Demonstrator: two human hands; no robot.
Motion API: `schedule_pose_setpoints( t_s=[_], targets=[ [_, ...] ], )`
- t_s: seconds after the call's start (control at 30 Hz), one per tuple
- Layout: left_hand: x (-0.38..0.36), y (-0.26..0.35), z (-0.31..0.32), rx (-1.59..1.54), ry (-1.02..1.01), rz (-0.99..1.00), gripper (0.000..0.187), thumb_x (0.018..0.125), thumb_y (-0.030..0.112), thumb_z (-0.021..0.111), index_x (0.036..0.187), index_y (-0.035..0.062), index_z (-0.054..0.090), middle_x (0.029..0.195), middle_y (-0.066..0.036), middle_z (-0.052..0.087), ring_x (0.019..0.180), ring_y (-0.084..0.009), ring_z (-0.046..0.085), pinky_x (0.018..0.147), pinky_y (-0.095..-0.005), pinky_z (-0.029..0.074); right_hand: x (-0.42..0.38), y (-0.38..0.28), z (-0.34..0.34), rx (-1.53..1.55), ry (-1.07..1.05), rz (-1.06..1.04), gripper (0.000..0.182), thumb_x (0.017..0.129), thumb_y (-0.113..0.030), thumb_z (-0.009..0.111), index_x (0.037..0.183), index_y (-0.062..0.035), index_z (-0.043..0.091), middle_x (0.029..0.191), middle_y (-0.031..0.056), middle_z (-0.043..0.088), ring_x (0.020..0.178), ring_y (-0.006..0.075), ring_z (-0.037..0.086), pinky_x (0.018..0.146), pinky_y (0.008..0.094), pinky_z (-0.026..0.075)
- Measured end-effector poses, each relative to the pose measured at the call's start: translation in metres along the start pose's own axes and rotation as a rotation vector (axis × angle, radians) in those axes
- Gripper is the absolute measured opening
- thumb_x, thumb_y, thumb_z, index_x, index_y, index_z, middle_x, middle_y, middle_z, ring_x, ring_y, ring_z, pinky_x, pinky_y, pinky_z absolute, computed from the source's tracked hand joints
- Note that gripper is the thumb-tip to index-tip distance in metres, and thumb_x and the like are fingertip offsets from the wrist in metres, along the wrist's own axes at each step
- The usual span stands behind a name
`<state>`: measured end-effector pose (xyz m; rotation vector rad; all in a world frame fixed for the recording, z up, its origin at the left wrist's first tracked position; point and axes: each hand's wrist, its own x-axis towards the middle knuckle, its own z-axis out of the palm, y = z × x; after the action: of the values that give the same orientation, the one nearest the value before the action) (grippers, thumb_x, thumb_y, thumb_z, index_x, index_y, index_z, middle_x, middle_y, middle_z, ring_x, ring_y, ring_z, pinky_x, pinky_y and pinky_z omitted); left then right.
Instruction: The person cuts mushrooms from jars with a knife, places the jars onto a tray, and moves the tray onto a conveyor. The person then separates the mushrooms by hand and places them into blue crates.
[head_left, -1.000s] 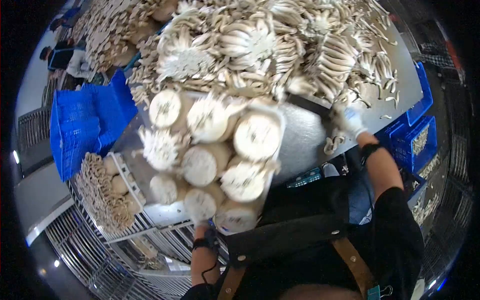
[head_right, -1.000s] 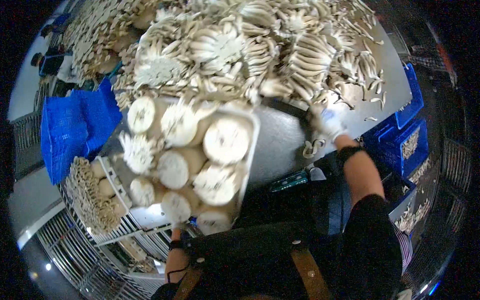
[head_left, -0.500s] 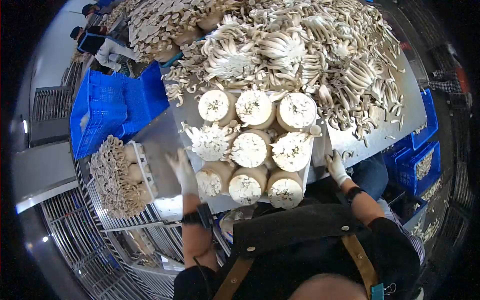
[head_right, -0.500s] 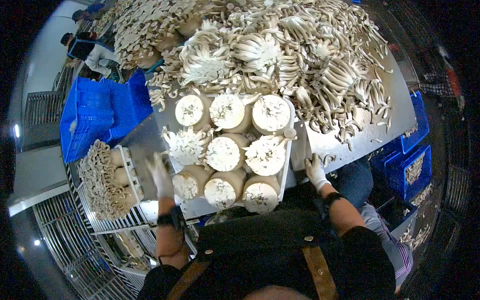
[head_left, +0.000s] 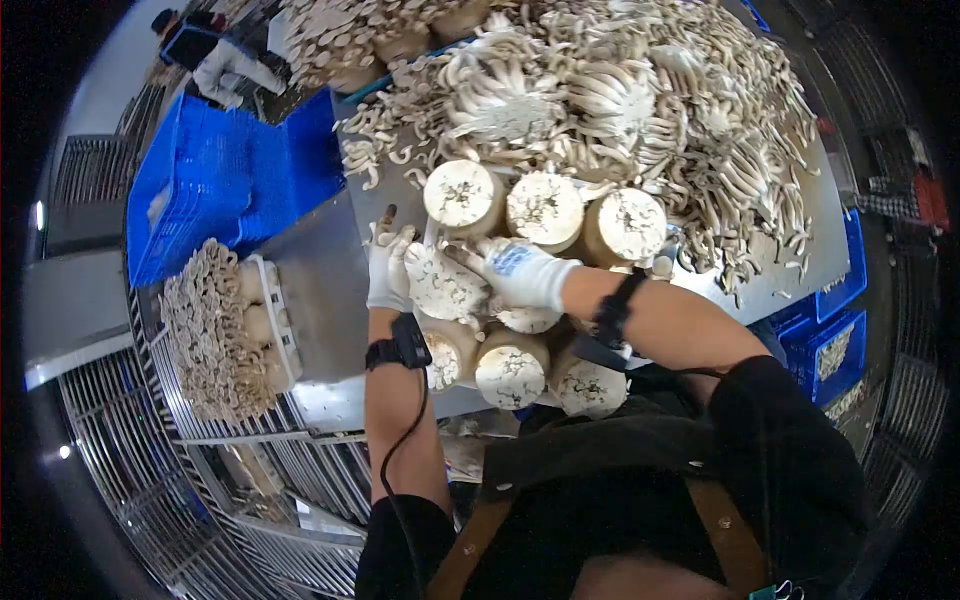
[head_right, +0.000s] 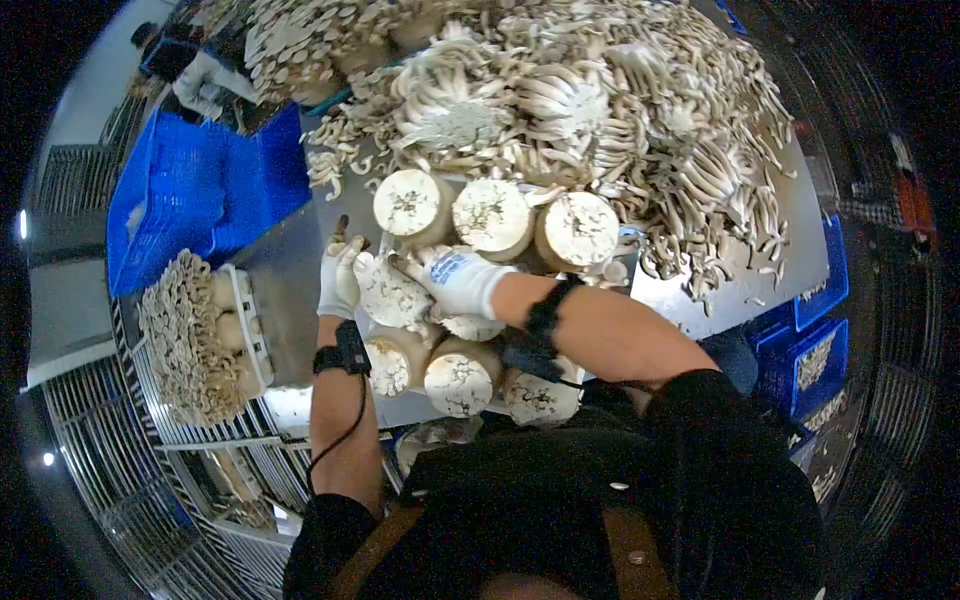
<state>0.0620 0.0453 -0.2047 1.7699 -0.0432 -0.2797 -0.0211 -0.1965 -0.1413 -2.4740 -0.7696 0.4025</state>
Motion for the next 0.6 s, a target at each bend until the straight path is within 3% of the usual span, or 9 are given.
schedule_pose_setpoints(
  t_s=[0.07,0.17,0.23,0.27,0.33,0.37,0.47,0.5,0.6],
  targets=[
    [-0.023,-0.018,-0.020,-0.482,0.409,-0.100,0.028,0.090,0.016,0.061,0.114,0.0026,0.054,0.073,0.001,0.052,0.063,-0.0071,0.051,0.056,-0.0203,0.045,0.035,-0.012,0.015,-0.088,-0.307,0.295,0.084,0.072,-0.023,0.073,0.140,-0.0017,0.029,0.132,0.0284,0.043,0.114,0.0367,0.053,0.094,0.0455,0.045],
    [-0.093,0.014,-0.037,-0.564,0.614,-0.091,0.017,0.091,0.019,0.059,0.102,0.0064,0.054,0.069,0.001,0.050,0.055,-0.0061,0.047,0.045,-0.0207,0.039,0.047,-0.010,0.025,-0.136,-0.301,0.276,0.068,0.083,-0.015,0.058,0.142,-0.0035,0.027,0.120,0.0261,0.055,0.098,0.0364,0.064,0.079,0.0447,0.052],
    [-0.127,0.050,-0.022,-0.406,0.394,-0.355,0.026,0.091,0.020,0.060,0.109,0.0042,0.051,0.070,0.000,0.051,0.055,-0.0070,0.048,0.047,-0.0201,0.039,0.048,-0.006,0.021,-0.089,-0.205,0.259,0.059,0.085,-0.013,0.053,0.139,-0.0032,0.031,0.113,0.0242,0.059,0.093,0.0354,0.065,0.076,0.0437,0.053],
    [-0.140,0.065,0.002,-0.330,0.323,-0.386,0.028,0.091,0.019,0.059,0.110,0.0006,0.054,0.082,-0.004,0.055,0.058,-0.0114,0.053,0.050,-0.0215,0.045,0.047,-0.002,0.017,-0.041,-0.105,0.244,0.051,0.087,-0.010,0.048,0.135,-0.0029,0.035,0.106,0.0224,0.063,0.089,0.0344,0.066,0.073,0.0427,0.053],
    [-0.157,0.047,0.026,-0.078,0.169,-0.389,0.023,0.090,0.019,0.061,0.104,0.0012,0.058,0.077,-0.005,0.057,0.058,-0.0112,0.055,0.049,-0.0225,0.045,0.060,0.009,0.033,-0.090,-0.022,0.193,0.023,0.091,-0.015,0.041,0.107,-0.0036,0.054,0.089,0.0185,0.068,0.081,0.0328,0.068,0.068,0.0433,0.054],
    [-0.157,0.031,0.035,0.031,0.138,-0.374,0.021,0.089,0.019,0.062,0.100,0.0016,0.060,0.074,-0.005,0.058,0.059,-0.0111,0.056,0.049,-0.0230,0.045,0.061,0.010,0.029,-0.130,-0.025,0.165,0.023,0.092,-0.016,0.041,0.105,-0.0037,0.055,0.088,0.0185,0.068,0.079,0.0330,0.068,0.067,0.0433,0.054],
    [-0.128,0.023,0.079,-0.497,0.230,-0.653,0.016,0.084,0.014,0.068,0.094,0.0052,0.060,0.069,-0.001,0.056,0.053,-0.0104,0.051,0.045,-0.0217,0.040,0.058,0.011,0.026,-0.117,-0.054,0.154,0.023,0.090,-0.018,0.043,0.099,-0.0046,0.060,0.089,0.0170,0.068,0.080,0.0323,0.068,0.069,0.0442,0.054],
    [-0.118,0.031,0.091,-0.464,0.261,-0.728,0.016,0.082,0.010,0.069,0.094,0.0068,0.060,0.071,-0.003,0.056,0.048,-0.0120,0.048,0.039,-0.0246,0.038,0.057,0.017,0.021,-0.124,-0.058,0.121,0.022,0.088,-0.017,0.046,0.098,-0.0053,0.063,0.090,0.0162,0.069,0.082,0.0316,0.068,0.070,0.0440,0.054],
    [-0.102,-0.010,0.119,-0.389,0.471,-0.643,0.030,0.084,0.012,0.068,0.110,0.0028,0.058,0.084,-0.006,0.059,0.061,-0.0131,0.052,0.049,-0.0266,0.043,0.058,0.019,-0.003,-0.231,-0.126,0.056,0.026,0.080,-0.015,0.056,0.102,-0.0079,0.067,0.093,0.0130,0.070,0.090,0.0293,0.067,0.077,0.0407,0.053]
  ],
)
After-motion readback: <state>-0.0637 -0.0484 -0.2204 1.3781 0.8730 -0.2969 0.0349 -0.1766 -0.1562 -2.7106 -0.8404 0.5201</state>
